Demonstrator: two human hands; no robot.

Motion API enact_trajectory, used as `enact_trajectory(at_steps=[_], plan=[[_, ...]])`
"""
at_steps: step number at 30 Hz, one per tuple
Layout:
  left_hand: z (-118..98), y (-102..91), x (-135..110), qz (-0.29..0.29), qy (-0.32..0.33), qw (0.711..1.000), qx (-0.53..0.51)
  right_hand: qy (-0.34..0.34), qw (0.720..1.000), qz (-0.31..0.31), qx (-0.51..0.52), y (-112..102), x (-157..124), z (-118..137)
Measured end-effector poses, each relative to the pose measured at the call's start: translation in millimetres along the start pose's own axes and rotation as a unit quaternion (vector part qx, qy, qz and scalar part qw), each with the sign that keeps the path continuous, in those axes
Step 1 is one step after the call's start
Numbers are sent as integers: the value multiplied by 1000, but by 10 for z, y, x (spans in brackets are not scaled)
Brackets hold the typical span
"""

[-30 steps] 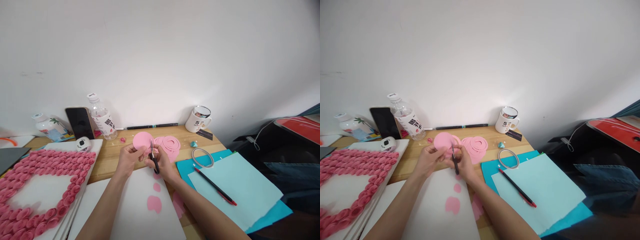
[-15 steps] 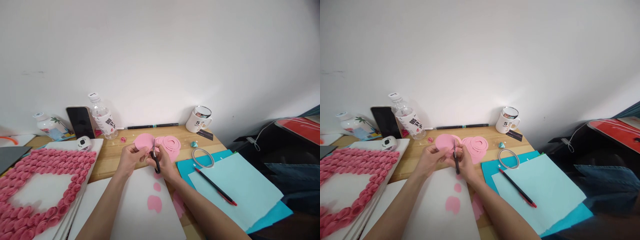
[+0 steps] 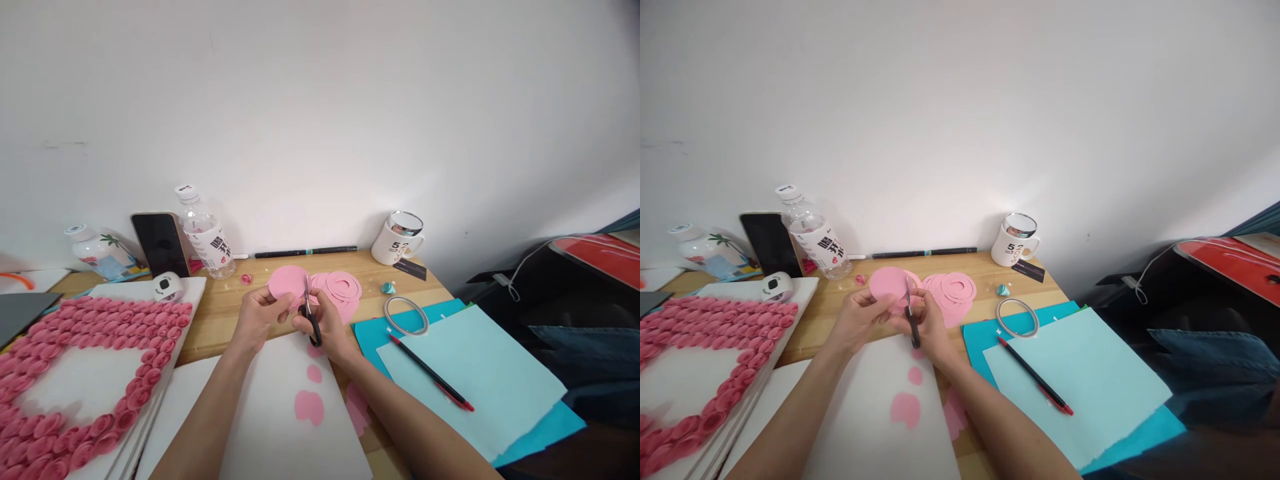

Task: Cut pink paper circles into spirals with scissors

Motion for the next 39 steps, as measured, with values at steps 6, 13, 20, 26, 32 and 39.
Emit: enact_trajectory(at_steps=[6,13,20,26,32,39], plan=[[-27,-5,8,4,4,1000,-6,0,1000,-4,-9,-4,-7,-10],[-10,-17,5,-2,4,1000,-15,14,1000,-13,-15,-1,-2,-12],[-7,-20,12,-4,7,999,-53,24,999,-15,-29,0,-7,-28],[-27,56,-12,-12,-10,997,-76,23,999,-6,-23,9,-3,-51],[-24,92,-24,-21,-12,997,-70,27,999,7,-21,8,15,-88],[30,45,-35,-2,-30,999,-16,-1,999,26,-19,24,11,-41]])
Point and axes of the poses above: each hand's wrist, its own x-axis towards the middle knuckle, its own y-axis out of the palm, z = x × y, the point moved 5 cm from there along x, towards the middle knuckle, and after that the axes turned 13 degrees about y, right-handed, at the moved point
